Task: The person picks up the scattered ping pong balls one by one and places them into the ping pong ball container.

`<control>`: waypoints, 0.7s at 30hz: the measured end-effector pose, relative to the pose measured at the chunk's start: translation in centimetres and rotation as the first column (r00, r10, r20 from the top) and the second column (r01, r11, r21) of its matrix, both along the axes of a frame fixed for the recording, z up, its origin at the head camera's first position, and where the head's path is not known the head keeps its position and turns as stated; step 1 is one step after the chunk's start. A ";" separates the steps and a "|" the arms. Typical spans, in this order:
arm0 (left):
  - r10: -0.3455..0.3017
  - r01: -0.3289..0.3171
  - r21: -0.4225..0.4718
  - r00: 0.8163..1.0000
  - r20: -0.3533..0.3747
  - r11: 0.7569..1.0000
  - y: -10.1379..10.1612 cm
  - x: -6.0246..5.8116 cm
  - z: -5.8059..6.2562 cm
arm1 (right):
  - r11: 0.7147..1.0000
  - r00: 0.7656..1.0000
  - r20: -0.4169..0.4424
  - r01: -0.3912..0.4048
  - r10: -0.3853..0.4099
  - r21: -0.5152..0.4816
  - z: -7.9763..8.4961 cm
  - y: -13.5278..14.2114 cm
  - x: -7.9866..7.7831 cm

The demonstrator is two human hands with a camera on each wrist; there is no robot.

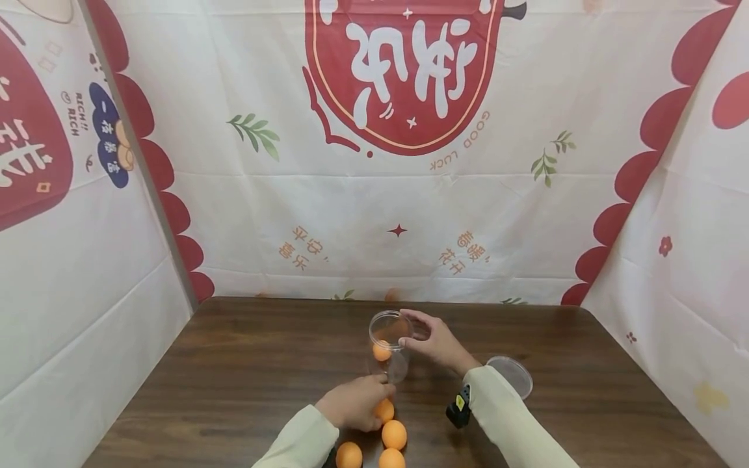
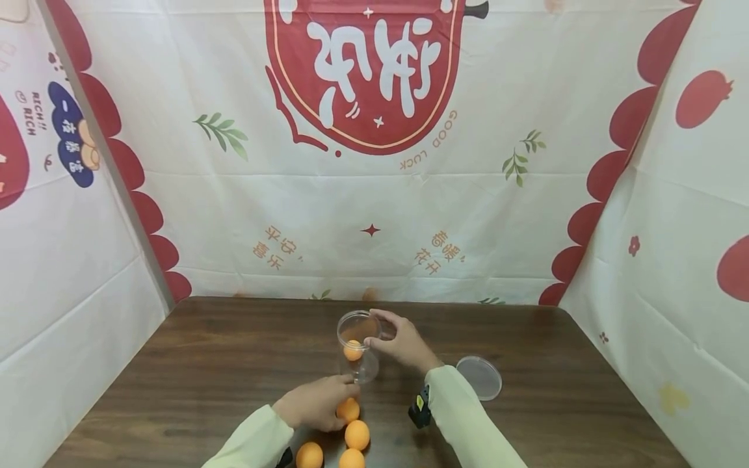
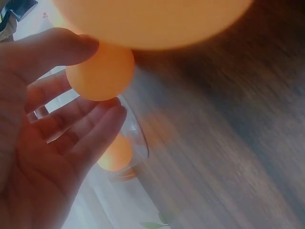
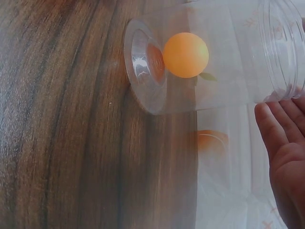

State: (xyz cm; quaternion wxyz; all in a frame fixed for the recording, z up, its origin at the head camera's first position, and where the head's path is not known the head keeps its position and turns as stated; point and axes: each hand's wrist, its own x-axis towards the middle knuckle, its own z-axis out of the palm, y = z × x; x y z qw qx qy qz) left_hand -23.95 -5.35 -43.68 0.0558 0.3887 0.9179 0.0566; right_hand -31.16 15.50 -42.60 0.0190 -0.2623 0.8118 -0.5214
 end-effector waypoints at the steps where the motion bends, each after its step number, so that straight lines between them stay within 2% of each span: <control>1: 0.002 -0.002 0.002 1.000 0.001 1.000 0.0 0.0 0.1 | 1.000 1.000 0.003 0.002 -0.002 -0.002 0.1 -0.1 0.0; 9: 0.006 -0.006 0.012 1.000 -0.021 1.000 -0.6 -0.5 1.5 | 1.000 1.000 0.008 0.003 -0.003 -0.002 0.2 -0.2 0.0; 21: 0.010 -0.006 0.051 0.996 -0.084 0.999 -1.2 -1.9 4.6 | 1.000 1.000 -0.007 -0.007 0.007 -0.005 -0.3 0.1 -0.2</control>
